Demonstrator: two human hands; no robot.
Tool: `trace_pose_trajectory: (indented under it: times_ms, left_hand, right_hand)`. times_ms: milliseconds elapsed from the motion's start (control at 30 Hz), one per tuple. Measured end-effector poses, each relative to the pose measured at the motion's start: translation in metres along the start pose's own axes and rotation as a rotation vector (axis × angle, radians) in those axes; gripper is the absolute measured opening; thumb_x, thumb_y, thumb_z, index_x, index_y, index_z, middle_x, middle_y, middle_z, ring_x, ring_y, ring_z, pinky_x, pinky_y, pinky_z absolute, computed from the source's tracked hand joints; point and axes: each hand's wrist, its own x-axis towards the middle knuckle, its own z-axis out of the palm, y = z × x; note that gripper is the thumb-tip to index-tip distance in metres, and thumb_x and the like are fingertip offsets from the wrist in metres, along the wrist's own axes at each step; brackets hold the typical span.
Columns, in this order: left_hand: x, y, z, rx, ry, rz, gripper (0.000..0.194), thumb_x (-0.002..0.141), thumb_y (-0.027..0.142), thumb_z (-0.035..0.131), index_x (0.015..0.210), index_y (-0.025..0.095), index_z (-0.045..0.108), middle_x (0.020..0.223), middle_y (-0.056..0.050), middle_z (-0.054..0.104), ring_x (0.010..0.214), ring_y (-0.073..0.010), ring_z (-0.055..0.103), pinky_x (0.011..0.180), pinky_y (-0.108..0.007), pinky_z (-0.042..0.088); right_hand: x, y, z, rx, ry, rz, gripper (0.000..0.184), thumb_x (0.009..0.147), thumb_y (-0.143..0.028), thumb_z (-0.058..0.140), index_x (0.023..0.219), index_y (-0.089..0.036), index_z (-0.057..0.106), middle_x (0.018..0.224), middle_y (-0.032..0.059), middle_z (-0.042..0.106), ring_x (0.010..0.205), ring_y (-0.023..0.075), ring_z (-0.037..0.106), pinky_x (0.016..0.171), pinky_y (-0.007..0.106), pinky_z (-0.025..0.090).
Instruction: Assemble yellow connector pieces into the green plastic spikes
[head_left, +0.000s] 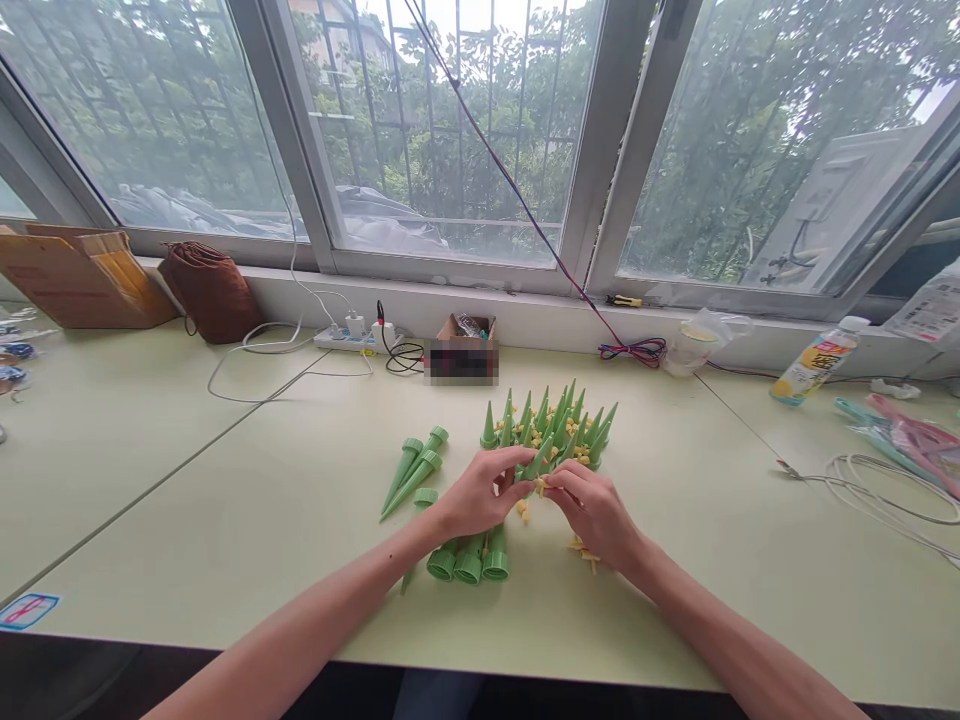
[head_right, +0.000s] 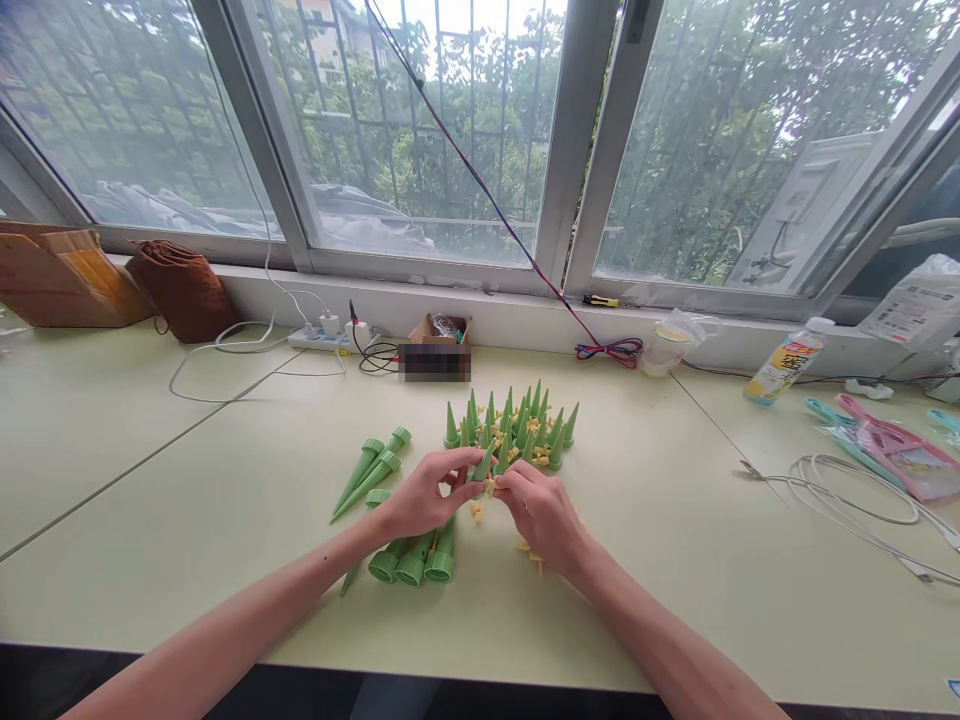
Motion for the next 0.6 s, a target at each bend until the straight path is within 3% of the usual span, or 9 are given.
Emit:
trace_pose_trajectory:
  times_ms: [333,600]
  left_hand:
    - [-0.002,-0.009,-0.004,0.269,-0.077,0.289,0.026,0.099,0.019,0.042,0.115,0.015,0.062,0.103,-0.012,0.07,0.089,-0.0202,0.064,0.078,-0.03,0.049]
    - [-0.001,-0.007,-0.004,0.296,-0.107,0.335,0.027,0.1,0.017,0.038,0.112,0.016,0.062,0.099,-0.013,0.071,0.086,-0.0202,0.063,0.075,-0.03,0.049]
  right_hand:
    - [0.005,-0.007,-0.001,0.161,0.017,0.159,0.032,0.098,-0.039,0.052,0.076,-0.019,0.061,0.069,0.0016,0.056,0.058,0.0136,0.048,0.054,0.025,0.042]
    - [0.008,-0.011,-0.005,0.553,-0.114,0.5,0.032,0.084,-0.047,0.069,0.072,-0.018,0.06,0.053,-0.0049,0.05,0.044,0.0103,0.048,0.044,0.023,0.04]
